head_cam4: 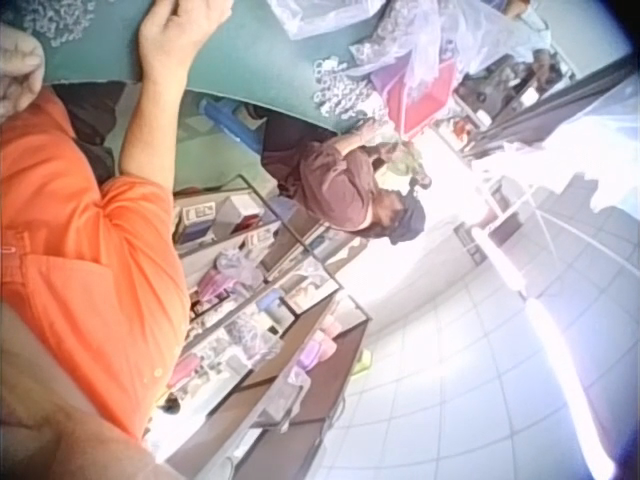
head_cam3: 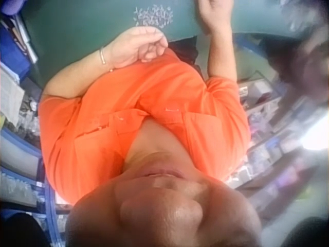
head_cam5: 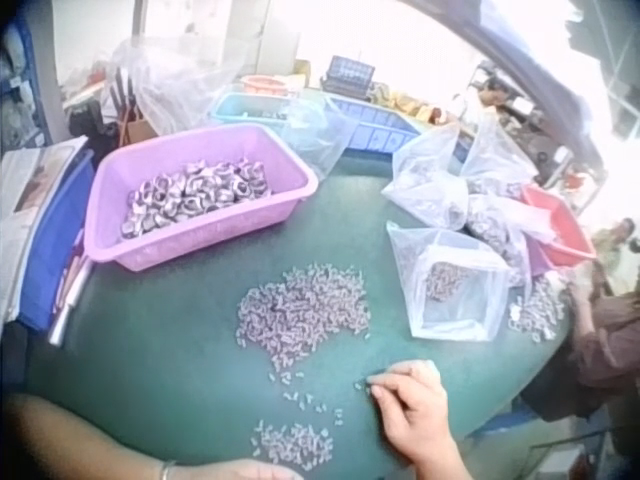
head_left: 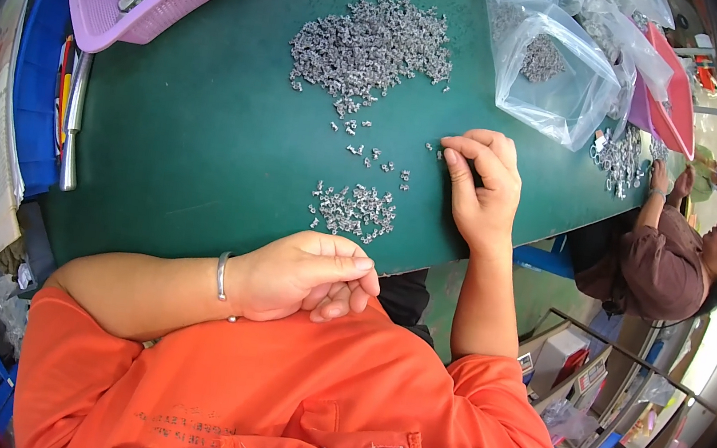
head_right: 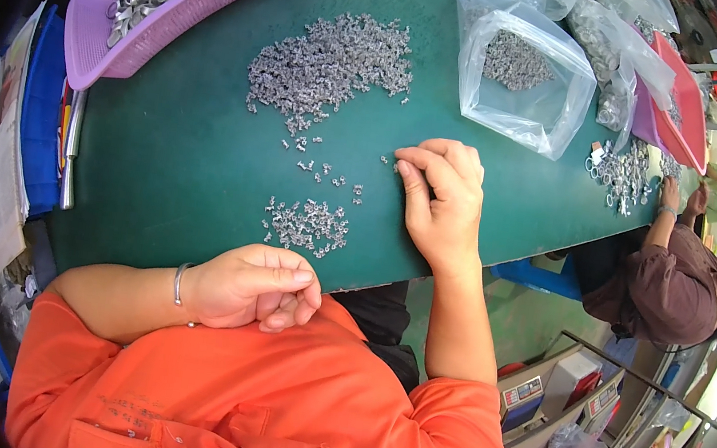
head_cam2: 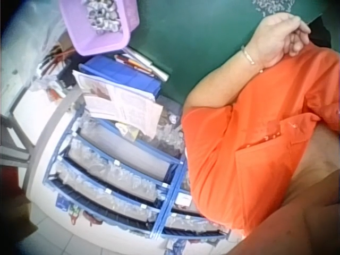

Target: The person sorts small metal pieces on a work table by hand, then fits small parts into metal rings.

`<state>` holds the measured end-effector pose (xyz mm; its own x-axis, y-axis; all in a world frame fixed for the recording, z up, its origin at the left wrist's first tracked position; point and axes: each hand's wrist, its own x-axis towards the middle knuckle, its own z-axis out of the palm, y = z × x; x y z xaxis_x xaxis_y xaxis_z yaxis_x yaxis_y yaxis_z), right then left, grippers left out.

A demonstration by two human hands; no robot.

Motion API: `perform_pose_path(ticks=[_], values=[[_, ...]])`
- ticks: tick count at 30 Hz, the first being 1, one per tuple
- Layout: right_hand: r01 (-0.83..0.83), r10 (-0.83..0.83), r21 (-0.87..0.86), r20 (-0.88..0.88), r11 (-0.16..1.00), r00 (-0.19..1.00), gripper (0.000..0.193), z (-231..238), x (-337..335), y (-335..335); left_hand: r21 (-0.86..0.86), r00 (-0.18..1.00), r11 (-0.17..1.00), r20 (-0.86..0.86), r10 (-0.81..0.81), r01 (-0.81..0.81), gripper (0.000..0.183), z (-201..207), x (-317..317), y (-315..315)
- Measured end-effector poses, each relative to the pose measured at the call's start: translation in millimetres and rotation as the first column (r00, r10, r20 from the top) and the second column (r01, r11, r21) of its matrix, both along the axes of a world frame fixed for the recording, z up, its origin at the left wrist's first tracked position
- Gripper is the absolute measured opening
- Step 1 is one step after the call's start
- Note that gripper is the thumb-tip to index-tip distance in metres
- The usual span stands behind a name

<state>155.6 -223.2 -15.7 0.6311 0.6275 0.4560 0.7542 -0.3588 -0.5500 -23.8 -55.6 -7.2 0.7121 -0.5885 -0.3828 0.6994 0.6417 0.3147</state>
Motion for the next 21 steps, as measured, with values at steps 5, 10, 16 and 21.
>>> perform_pose_path(ticks=[5,10,16,21], values=[[-0.080,0.092,-0.105,0.113,0.991,0.989,0.013,6.0,0.3,7.8,0.014,1.000,1.000,-0.008,-0.001,0.001,0.026,2.0,1.0,1.1],[0.042,-0.032,0.099,-0.099,0.994,0.995,0.010,5.8,-3.0,0.1,0.004,1.000,1.000,-0.006,-0.004,0.004,0.027,0.3,1.6,1.2],[-0.106,0.104,-0.056,-0.038,0.993,0.994,0.016,7.8,-22.2,-12.6,0.007,1.000,1.000,-0.007,-0.003,0.003,0.027,2.0,-1.7,-0.6],[0.062,-0.062,-0.004,-0.020,0.998,0.998,0.013,1.4,-18.6,-6.4,0.006,1.000,1.000,0.000,-0.008,0.008,0.028,-0.5,-1.6,-1.6]])
